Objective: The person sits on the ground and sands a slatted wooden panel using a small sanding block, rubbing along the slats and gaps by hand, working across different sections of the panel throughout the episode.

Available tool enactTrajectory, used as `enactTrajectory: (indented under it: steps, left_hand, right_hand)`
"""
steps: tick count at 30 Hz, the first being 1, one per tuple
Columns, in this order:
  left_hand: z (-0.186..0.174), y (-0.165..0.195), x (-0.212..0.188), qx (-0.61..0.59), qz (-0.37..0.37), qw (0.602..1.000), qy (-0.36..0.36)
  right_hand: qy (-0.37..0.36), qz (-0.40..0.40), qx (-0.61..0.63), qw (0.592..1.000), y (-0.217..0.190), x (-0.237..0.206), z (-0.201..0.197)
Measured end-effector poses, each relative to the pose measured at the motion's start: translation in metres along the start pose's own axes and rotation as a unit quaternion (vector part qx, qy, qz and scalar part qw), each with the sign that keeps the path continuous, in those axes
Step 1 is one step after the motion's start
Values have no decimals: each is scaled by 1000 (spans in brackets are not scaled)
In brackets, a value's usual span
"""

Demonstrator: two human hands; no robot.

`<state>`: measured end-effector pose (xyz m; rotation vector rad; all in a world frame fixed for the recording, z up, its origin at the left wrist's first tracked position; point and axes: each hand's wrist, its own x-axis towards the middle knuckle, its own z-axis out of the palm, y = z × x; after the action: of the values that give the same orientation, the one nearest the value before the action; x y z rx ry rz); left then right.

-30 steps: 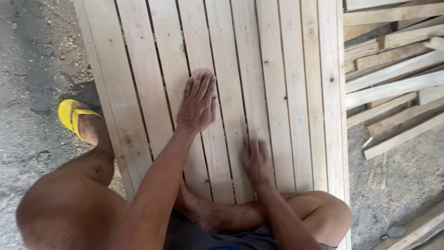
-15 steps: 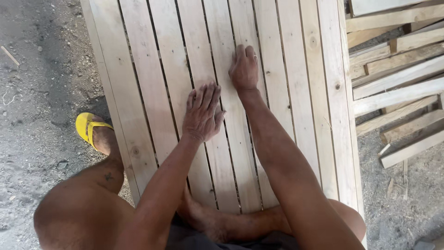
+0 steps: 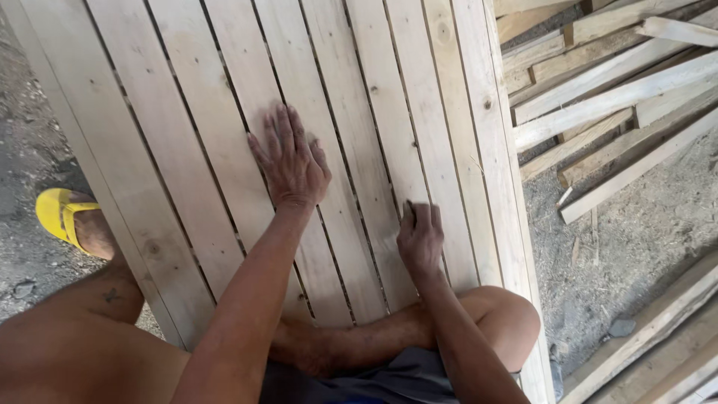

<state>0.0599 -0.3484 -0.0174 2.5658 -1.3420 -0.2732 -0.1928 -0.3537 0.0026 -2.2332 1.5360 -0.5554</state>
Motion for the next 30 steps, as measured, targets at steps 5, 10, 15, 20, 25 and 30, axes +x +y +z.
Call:
enactTrajectory:
  steps: [5,10,15,20,25,30]
  left_hand:
    - [-5,4,2,9,-2,1000,2]
    - [2,3,1,29,-12,999,7]
    - [1,3,5,32,-25,999,-24]
    - [-4,4,5,18,-35,998,-47]
    - [-1,3,3,18,-18,1000,-15]
    - [1,2,2,-5,-16,1000,-10]
  right_hand:
    - [36,-186,-65,980,-6,51,28]
    - [64,-210,-3,976,-40,140,63]
    - [77,-196,47,976,-99,248,86]
    - [57,-189,61,978,-94,239,79]
    - [55,-245,41,967,-29,100,33]
    - [-11,-151,-18,988,-2,14,-1]
